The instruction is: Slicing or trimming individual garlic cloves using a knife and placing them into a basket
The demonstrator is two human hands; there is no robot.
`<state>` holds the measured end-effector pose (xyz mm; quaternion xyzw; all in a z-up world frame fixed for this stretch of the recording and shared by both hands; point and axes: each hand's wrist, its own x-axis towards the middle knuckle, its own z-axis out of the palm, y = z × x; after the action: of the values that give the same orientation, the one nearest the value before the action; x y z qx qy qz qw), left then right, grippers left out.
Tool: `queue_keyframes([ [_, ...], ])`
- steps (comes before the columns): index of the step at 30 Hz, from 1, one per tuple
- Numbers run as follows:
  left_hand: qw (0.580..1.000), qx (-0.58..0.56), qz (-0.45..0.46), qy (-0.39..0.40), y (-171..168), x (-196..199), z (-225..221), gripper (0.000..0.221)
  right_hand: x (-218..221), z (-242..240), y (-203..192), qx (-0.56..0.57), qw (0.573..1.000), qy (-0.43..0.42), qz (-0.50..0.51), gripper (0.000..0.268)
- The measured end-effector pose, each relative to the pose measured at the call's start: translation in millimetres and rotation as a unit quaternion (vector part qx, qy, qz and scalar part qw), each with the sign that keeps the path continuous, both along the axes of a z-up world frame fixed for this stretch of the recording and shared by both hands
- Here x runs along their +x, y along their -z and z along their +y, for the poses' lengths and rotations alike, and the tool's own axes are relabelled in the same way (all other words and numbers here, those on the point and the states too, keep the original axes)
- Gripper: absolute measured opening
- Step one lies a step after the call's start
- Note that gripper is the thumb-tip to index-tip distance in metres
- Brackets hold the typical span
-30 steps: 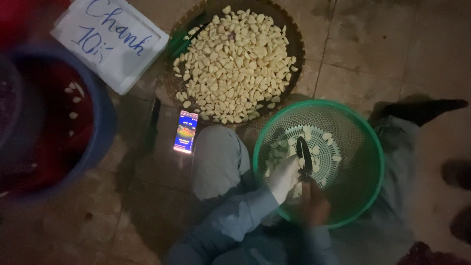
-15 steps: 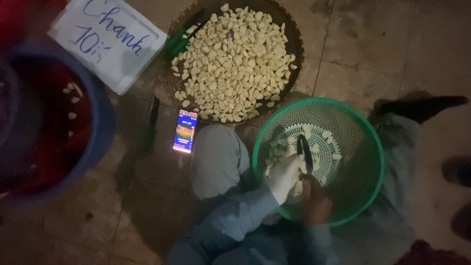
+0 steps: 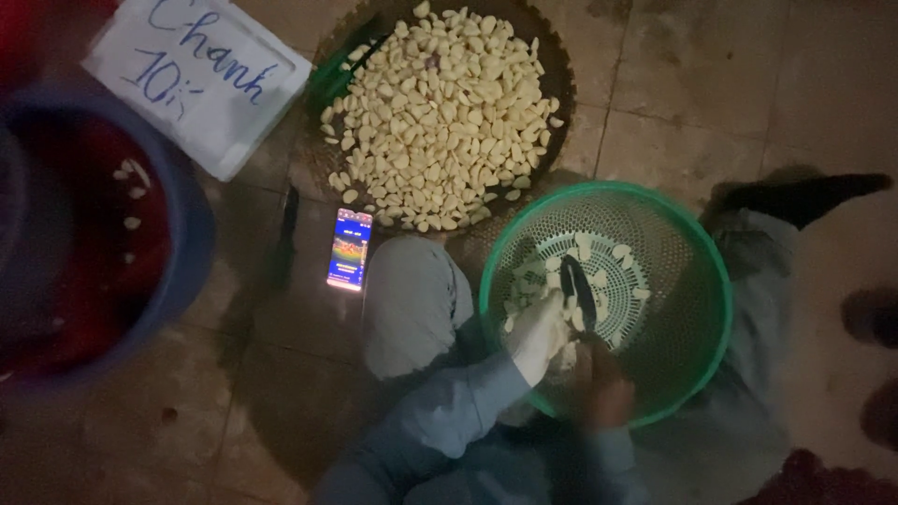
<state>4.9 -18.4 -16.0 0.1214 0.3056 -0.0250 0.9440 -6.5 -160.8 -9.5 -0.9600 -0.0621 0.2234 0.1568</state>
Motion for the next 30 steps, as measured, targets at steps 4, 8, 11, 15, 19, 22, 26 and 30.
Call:
queue_keyframes([
  [4,0.986,0.12,0.088,0.076,-10,-4,0,0.043,8,14,-26,0.017,0.995,0.081,0.057,0.042],
  [8,0.992,0.073,0.066,0.081,-47,0,23,0.046,-17,3,-10,0.068,0.988,0.112,0.086,0.043],
  [11,0.995,-0.018,0.064,-0.074,-20,8,19,0.026,-11,21,-48,-0.031,0.98,0.06,0.186,0.05],
  [15,0.996,-0.037,0.074,-0.046,-17,6,13,0.034,-7,-1,-16,0.074,0.995,0.044,0.049,0.046],
  [19,0.999,-0.028,0.023,-0.004,-33,4,13,0.042,12,28,-50,-0.052,0.998,0.019,0.042,0.036],
  [22,0.998,0.032,-0.014,0.051,-24,-1,9,0.063,19,35,-60,-0.026,0.995,0.061,0.075,0.035],
  [26,0.996,0.01,0.013,0.087,31,-4,-12,0.063,15,24,-53,0.05,0.989,0.11,0.08,0.046],
  [30,0.992,-0.079,0.096,-0.032,46,-16,-8,0.068,10,-17,7,0.03,0.992,0.119,-0.038,0.035],
])
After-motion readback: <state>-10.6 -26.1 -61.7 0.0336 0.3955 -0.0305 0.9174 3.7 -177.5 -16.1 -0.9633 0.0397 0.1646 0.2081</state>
